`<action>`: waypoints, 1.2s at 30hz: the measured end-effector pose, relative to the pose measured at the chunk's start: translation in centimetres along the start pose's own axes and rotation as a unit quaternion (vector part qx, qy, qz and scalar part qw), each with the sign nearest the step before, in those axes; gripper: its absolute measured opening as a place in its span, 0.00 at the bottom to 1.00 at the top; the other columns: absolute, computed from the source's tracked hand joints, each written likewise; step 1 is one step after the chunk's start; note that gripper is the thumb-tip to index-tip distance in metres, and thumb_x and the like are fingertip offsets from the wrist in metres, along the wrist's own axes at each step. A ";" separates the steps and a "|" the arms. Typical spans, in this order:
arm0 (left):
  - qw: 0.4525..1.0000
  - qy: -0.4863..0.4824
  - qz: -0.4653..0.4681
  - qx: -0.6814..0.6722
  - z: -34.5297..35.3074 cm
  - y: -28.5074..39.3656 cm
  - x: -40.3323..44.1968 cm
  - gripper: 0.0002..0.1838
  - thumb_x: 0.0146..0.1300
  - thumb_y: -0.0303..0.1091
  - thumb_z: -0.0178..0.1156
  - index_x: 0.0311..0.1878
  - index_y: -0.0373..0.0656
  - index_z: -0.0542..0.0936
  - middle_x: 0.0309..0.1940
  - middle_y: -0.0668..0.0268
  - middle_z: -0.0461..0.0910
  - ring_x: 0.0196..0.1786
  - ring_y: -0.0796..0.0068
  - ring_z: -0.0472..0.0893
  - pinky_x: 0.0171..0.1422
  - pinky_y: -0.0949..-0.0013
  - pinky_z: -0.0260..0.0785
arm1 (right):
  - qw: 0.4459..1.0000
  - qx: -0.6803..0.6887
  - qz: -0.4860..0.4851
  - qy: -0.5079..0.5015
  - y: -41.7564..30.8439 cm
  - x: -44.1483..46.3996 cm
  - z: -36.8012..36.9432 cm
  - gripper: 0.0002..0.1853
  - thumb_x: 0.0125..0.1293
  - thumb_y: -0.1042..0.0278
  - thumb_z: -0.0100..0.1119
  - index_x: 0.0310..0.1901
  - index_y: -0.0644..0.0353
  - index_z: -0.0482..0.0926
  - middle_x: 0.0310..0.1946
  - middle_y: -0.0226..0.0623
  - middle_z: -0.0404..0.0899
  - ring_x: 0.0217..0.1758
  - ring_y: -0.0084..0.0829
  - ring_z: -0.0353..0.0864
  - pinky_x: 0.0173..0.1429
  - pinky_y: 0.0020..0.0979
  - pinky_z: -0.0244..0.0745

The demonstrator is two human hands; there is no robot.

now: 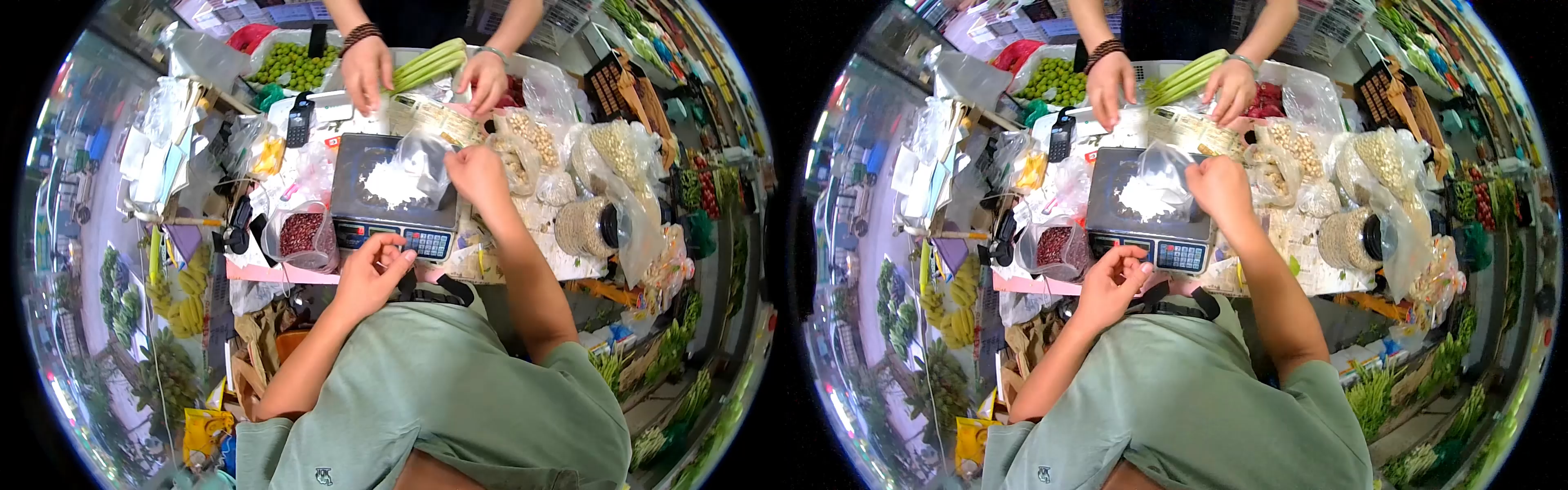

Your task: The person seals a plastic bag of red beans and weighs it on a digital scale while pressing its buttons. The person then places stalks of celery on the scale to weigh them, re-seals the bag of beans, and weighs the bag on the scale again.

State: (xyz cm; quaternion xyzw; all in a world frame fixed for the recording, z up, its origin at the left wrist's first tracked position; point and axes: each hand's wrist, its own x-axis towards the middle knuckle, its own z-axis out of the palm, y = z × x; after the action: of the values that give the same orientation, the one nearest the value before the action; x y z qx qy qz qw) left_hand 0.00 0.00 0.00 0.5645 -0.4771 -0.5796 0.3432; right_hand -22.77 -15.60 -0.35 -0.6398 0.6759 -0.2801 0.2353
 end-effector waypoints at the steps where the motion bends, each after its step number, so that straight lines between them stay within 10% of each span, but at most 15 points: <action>1: 0.999 0.022 0.038 0.022 -0.2 0.2 -0.5 0.15 0.72 0.34 0.73 0.56 0.37 0.84 0.36 0.72 0.84 0.39 0.86 0.80 0.45 0.77 0.74 | 1.000 -0.012 0.007 -0.018 0.3 0.9 0.1 0.22 0.66 0.52 0.64 0.28 0.66 0.88 0.27 0.61 0.84 0.37 0.61 0.88 0.50 0.52 0.84; 7: 0.963 0.193 0.183 0.049 -6.5 -0.7 -6.3 0.06 0.68 0.22 0.71 0.47 0.35 0.86 0.38 0.66 0.87 0.38 0.83 0.82 0.45 0.77 0.75 | 0.996 0.007 0.065 -0.062 -0.6 2.6 1.3 0.24 0.69 0.50 0.61 0.30 0.68 0.88 0.25 0.61 0.83 0.34 0.62 0.87 0.47 0.53 0.83; 12: 0.904 0.393 0.159 -0.057 -11.4 -3.9 -7.4 0.11 0.82 0.35 0.57 0.43 0.38 0.77 0.28 0.68 0.77 0.27 0.82 0.74 0.33 0.74 0.69 | 0.995 0.022 0.089 -0.035 -0.7 3.3 1.0 0.23 0.70 0.53 0.61 0.29 0.68 0.87 0.18 0.49 0.83 0.22 0.43 0.86 0.36 0.43 0.81; 22: 0.909 0.357 0.103 -0.189 -15.7 -10.9 -2.8 0.10 0.83 0.36 0.60 0.54 0.38 0.77 0.35 0.72 0.78 0.34 0.86 0.75 0.39 0.78 0.70 | 0.982 0.124 0.098 0.103 -5.9 0.7 2.1 0.19 0.80 0.53 0.62 0.48 0.66 0.85 0.25 0.33 0.81 0.20 0.23 0.78 0.26 0.26 0.73; 26: 0.935 0.332 0.108 -0.063 -18.9 -17.2 0.2 0.19 0.86 0.41 0.51 0.66 0.34 0.75 0.50 0.61 0.80 0.54 0.73 0.79 0.62 0.67 0.72 | 0.969 0.119 -0.014 0.216 -6.9 -5.6 5.7 0.21 0.81 0.61 0.62 0.65 0.68 0.78 0.30 0.28 0.78 0.31 0.19 0.76 0.35 0.25 0.71; 29: 0.961 0.261 0.089 -0.037 -20.5 -22.5 3.4 0.27 0.89 0.46 0.41 0.73 0.33 0.73 0.64 0.51 0.78 0.71 0.61 0.75 0.79 0.60 0.63 | 0.982 0.155 -0.102 -0.024 -4.0 -12.1 10.5 0.26 0.75 0.69 0.68 0.70 0.65 0.73 0.39 0.32 0.80 0.39 0.21 0.79 0.43 0.25 0.78; 32: 0.986 0.150 0.076 -0.012 -21.2 -25.9 6.9 0.35 0.89 0.55 0.33 0.69 0.31 0.77 0.64 0.55 0.80 0.67 0.64 0.77 0.76 0.61 0.66 | 0.956 0.047 -0.068 -0.283 -4.7 -14.8 14.0 0.49 0.66 0.49 0.78 0.80 0.64 0.62 0.61 0.55 0.80 0.55 0.46 0.85 0.58 0.41 0.84; 36: 0.996 0.084 0.029 -0.018 -22.1 -26.3 10.0 0.33 0.89 0.48 0.33 0.61 0.34 0.85 0.62 0.51 0.82 0.69 0.54 0.74 0.81 0.57 0.59 | 0.956 0.030 -0.163 -0.242 -7.0 -15.4 18.7 0.50 0.62 0.43 0.79 0.77 0.64 0.65 0.63 0.56 0.79 0.62 0.54 0.84 0.62 0.48 0.83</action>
State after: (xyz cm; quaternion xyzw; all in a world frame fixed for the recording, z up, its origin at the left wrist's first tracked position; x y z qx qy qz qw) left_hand 24.12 -4.88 -25.93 0.5909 -0.4523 -0.5287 0.4084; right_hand -3.91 -1.89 -9.86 -0.7827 0.4767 -0.1714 0.3617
